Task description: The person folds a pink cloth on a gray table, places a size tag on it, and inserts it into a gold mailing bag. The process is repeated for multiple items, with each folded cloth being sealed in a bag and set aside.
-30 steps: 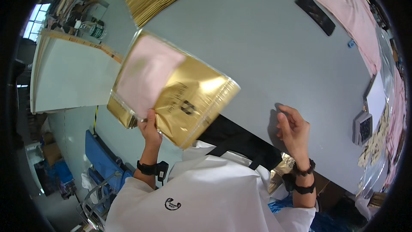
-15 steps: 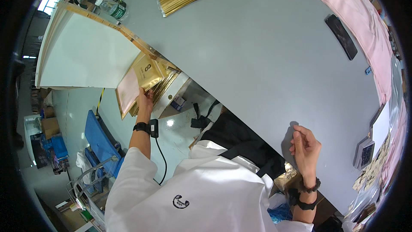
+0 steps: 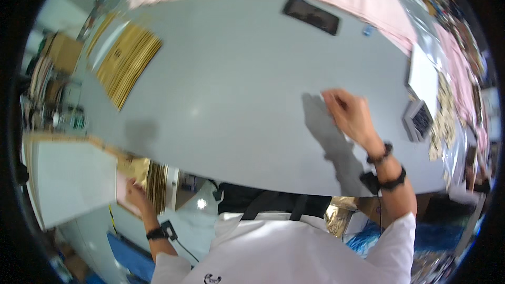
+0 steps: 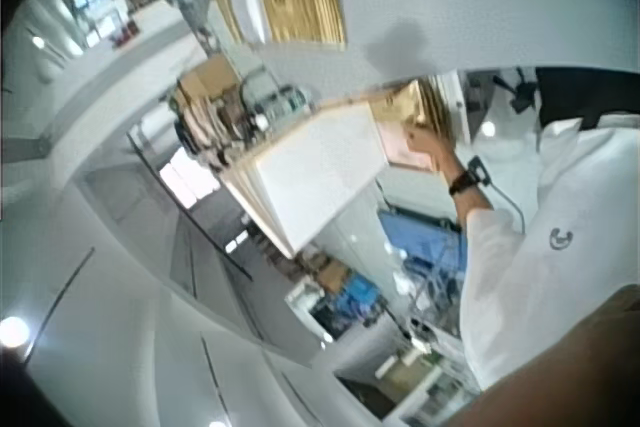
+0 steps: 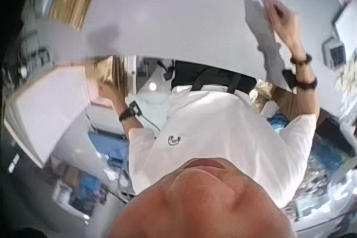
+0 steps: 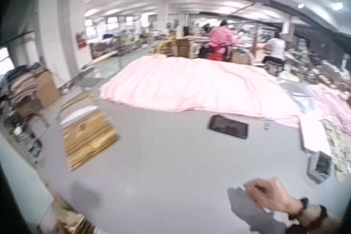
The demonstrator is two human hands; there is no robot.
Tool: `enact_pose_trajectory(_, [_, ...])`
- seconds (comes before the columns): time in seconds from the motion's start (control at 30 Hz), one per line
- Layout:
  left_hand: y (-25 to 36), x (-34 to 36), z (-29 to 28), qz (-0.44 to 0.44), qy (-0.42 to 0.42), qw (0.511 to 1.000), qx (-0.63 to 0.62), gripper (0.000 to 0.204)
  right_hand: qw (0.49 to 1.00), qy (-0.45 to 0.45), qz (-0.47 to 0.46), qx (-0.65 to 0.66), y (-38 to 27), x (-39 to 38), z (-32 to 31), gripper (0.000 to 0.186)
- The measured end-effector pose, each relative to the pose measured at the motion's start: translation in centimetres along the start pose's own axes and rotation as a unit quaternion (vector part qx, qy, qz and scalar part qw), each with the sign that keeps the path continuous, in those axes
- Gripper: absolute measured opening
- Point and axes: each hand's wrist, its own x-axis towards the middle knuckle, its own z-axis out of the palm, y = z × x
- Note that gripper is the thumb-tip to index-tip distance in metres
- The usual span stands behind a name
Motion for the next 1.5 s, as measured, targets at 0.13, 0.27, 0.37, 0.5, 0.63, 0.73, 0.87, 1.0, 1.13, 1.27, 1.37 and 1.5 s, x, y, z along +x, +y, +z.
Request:
enact_pose_trajectory(0.13, [9.4, -4.3, 6.2, 0.178, -0.043, 0.978, -0.103, 0.039, 0.981, 0.158, -0.046, -0.103, 3.6, 10.3, -3.8, 0.026])
enact_pose_trajectory(0.27, [16.7, -7.2, 12.2, 0.289, -0.189, 0.934, -0.094, 0.041, 0.947, 0.242, -0.084, -0.193, 6.8, 18.9, -6.9, 0.025])
enact_pose_trajectory(0.37, [20.2, -9.1, 17.5, 0.301, -0.305, 0.9, -0.082, 0.039, 0.942, 0.257, -0.078, -0.201, 9.1, 23.9, -8.2, 0.025])
enact_pose_trajectory(0.5, [23.7, -11.8, 24.8, 0.336, -0.411, 0.847, -0.035, 0.036, 0.924, 0.307, -0.093, -0.207, 11.9, 29.6, -8.3, 0.025])
enact_pose_trajectory(0.63, [26.5, -14.7, 31.7, 0.364, -0.495, 0.789, -0.027, 0.035, 0.929, 0.29, -0.031, -0.226, 13.8, 31.7, -8.5, 0.026])
enact_pose_trajectory(0.73, [27.8, -17.5, 36.4, 0.368, -0.529, 0.765, -0.02, 0.035, 0.948, 0.243, -0.04, -0.201, 13.8, 32.0, -9.6, 0.026])
enact_pose_trajectory(0.87, [29.0, -21.5, 42.3, 0.348, -0.584, 0.733, -0.008, 0.034, 0.965, 0.225, -0.022, -0.131, 12.8, 31.8, -10.9, 0.025])
enact_pose_trajectory(1.0, [29.3, -25.3, 48.0, 0.383, -0.606, 0.697, 0.024, 0.033, 0.91, 0.31, -0.133, -0.241, 12.1, 31.1, -11.0, 0.024])
enact_pose_trajectory(1.13, [29.6, -28.0, 54.6, 0.446, -0.58, 0.679, 0.051, 0.027, 0.905, 0.334, -0.142, -0.222, 11.3, 31.1, -11.5, 0.022])
enact_pose_trajectory(1.27, [29.8, -28.4, 61.8, 0.542, -0.498, 0.676, 0.045, 0.023, 0.913, 0.34, -0.115, -0.194, 10.4, 31.4, -12.3, 0.022])
enact_pose_trajectory(1.37, [29.6, -27.9, 65.4, 0.602, -0.419, 0.675, 0.078, 0.025, 0.92, 0.332, -0.112, -0.176, 10.3, 31.3, -12.6, 0.022])
enact_pose_trajectory(1.5, [30.4, -27.3, 67.2, 0.568, -0.446, 0.677, 0.142, 0.022, 0.934, 0.304, -0.104, -0.159, 11.0, 31.0, -12.4, 0.025])
